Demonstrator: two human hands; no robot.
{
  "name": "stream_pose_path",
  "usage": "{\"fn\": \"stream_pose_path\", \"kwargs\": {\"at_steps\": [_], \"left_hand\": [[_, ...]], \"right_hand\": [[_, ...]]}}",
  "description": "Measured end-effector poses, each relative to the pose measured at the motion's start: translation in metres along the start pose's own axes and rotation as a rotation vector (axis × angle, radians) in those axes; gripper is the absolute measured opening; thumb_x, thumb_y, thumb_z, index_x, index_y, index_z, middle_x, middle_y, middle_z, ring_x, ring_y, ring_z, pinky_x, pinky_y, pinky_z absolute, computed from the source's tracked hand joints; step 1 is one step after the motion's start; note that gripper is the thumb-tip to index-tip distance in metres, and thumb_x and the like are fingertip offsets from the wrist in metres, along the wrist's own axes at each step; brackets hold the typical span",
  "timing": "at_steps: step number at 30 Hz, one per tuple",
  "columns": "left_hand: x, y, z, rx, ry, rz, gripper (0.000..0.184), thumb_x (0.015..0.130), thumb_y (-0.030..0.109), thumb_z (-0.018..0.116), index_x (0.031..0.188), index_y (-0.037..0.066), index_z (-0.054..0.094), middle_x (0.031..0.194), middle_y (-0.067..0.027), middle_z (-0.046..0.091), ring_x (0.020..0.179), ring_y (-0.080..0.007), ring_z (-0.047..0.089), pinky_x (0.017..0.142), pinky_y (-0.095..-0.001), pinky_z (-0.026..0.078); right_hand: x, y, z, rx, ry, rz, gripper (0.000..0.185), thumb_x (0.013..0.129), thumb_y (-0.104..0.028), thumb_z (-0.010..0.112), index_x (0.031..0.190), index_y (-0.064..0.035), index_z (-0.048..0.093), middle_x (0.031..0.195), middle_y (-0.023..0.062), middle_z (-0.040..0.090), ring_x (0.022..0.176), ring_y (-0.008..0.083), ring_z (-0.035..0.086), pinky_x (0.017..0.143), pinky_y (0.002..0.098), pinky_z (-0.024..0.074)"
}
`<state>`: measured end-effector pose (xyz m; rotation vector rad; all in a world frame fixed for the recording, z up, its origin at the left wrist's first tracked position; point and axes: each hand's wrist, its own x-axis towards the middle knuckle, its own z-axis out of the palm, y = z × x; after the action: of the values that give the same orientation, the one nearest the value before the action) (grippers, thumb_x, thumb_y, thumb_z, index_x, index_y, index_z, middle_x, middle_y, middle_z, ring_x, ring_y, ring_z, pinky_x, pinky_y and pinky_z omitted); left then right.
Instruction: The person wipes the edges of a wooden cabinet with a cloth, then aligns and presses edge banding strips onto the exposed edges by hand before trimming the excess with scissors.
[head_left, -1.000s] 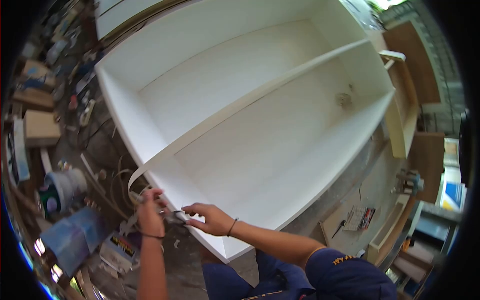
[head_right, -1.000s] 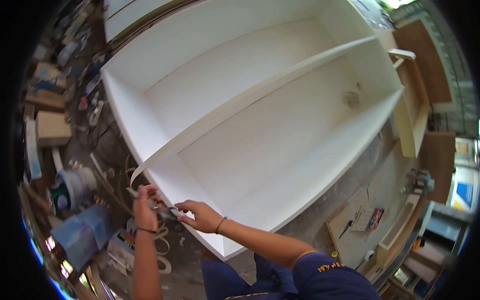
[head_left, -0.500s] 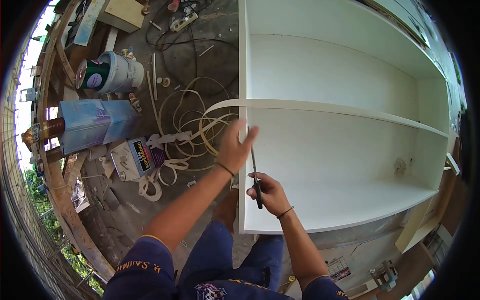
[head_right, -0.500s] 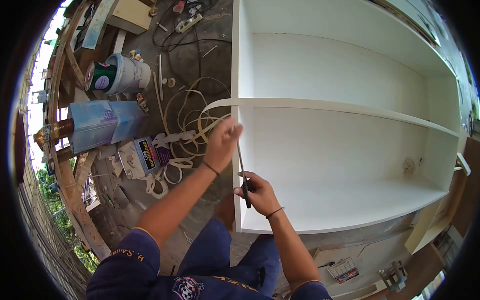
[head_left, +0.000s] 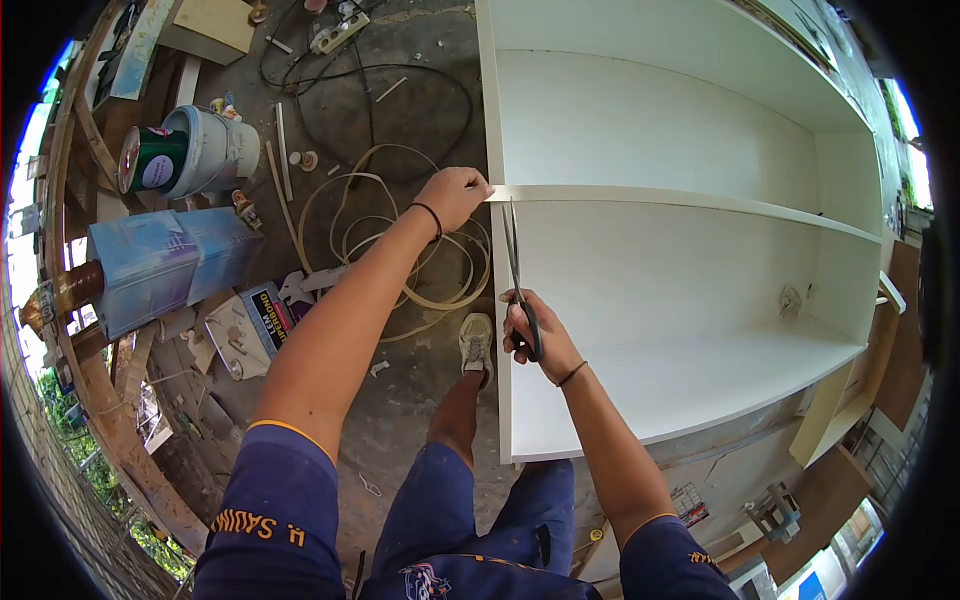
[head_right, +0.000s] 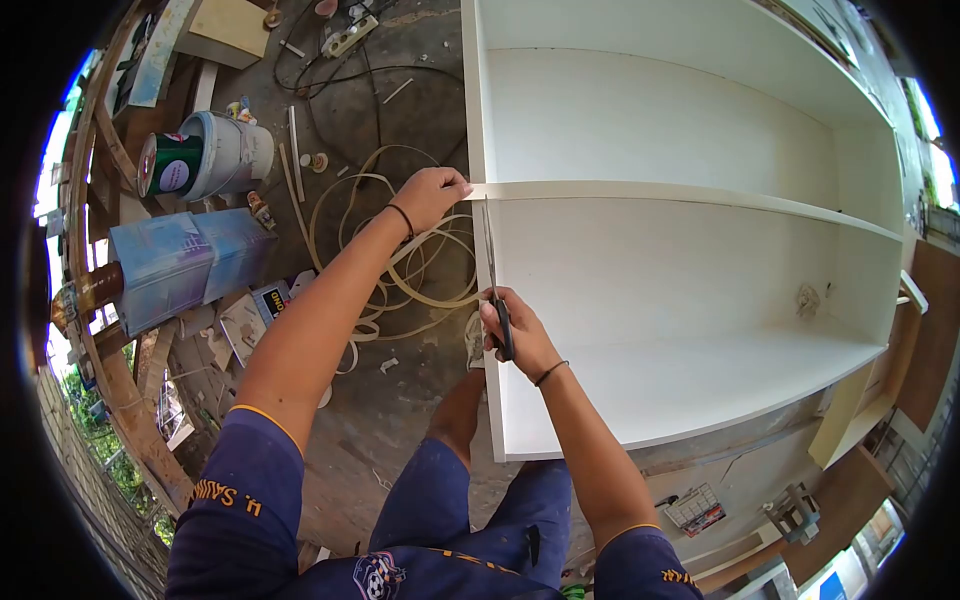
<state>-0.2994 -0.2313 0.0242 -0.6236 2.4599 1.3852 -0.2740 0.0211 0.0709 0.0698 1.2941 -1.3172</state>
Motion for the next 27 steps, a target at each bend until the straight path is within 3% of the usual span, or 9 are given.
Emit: {"fn": "stream_pose_path", "kwargs": {"at_steps": [7,10,12,17,21,25,27], "left_hand": [[0.000,-0.001,0.003,-0.138,-0.029,-0.022,0.027,0.088,0.025,0.060,0.090,-0.001,0.064,0.078,-0.0069,0.064,0.073,-0.0139,0.056,0.072,-0.0296,0.046],[0.000,0.002,0.000,-0.165,-0.017,0.001,0.026,0.087,0.025,0.060,0.086,-0.001,0.065,0.077,-0.0138,0.065,0.072,-0.0214,0.059,0.072,-0.0331,0.047],[0.001,0.003,-0.003,-0.131,-0.069,-0.027,0.026,0.089,0.025,0.059,0.091,0.000,0.064,0.075,-0.0024,0.062,0.071,-0.0096,0.052,0.070,-0.0269,0.044],[0.002,0.006,-0.003,-0.197,-0.104,-0.050,0.026,0.090,0.025,0.058,0.090,0.000,0.064,0.069,0.0034,0.054,0.066,-0.0057,0.046,0.064,-0.0239,0.041],[0.002,0.011,-0.006,-0.209,-0.118,-0.064,0.025,0.091,0.025,0.057,0.088,0.001,0.064,0.066,0.0065,0.048,0.063,-0.0039,0.041,0.060,-0.0229,0.038],[0.003,0.009,-0.007,-0.170,-0.127,-0.071,0.024,0.091,0.024,0.057,0.088,0.001,0.064,0.067,0.0066,0.049,0.064,-0.0039,0.041,0.060,-0.0230,0.038],[0.004,0.006,-0.008,-0.192,-0.146,-0.100,0.026,0.091,0.025,0.057,0.085,0.000,0.063,0.067,-0.0007,0.055,0.065,-0.0087,0.047,0.064,-0.0276,0.043]], "right_hand": [[0.033,-0.003,0.003,0.076,0.044,-0.030,0.047,0.089,-0.046,0.060,0.115,-0.0074,0.050,0.073,-0.0021,0.048,0.056,0.0080,0.053,0.042,0.0207,0.0362],[0.042,-0.004,-0.001,0.101,0.032,-0.058,0.049,0.089,-0.049,0.059,0.113,-0.0074,0.051,0.072,-0.0017,0.048,0.054,0.0080,0.053,0.040,0.0205,0.0340],[0.045,-0.006,-0.004,0.127,0.023,-0.065,0.050,0.088,-0.050,0.059,0.112,-0.0075,0.052,0.071,-0.0013,0.049,0.054,0.0079,0.052,0.039,0.0205,0.0330],[0.055,-0.013,-0.004,0.198,-0.049,-0.053,0.043,0.092,-0.049,0.053,0.112,-0.0110,0.049,0.071,-0.0013,0.052,0.056,0.0080,0.051,0.040,0.0189,0.0292],[0.064,-0.012,-0.004,0.218,-0.031,-0.093,0.050,0.087,-0.053,0.059,0.109,-0.0089,0.052,0.068,-0.0005,0.051,0.052,0.0088,0.052,0.039,0.0204,0.0329],[0.067,-0.009,0.000,0.256,-0.044,-0.126,0.042,0.089,-0.047,0.060,0.104,-0.0091,0.052,0.066,-0.0008,0.051,0.052,0.0086,0.051,0.039,0.0203,0.0334],[0.070,-0.006,0.003,0.245,-0.047,-0.145,0.037,0.090,-0.043,0.060,0.103,-0.0091,0.051,0.067,-0.0006,0.051,0.052,0.0087,0.050,0.039,0.0197,0.0323]]}}
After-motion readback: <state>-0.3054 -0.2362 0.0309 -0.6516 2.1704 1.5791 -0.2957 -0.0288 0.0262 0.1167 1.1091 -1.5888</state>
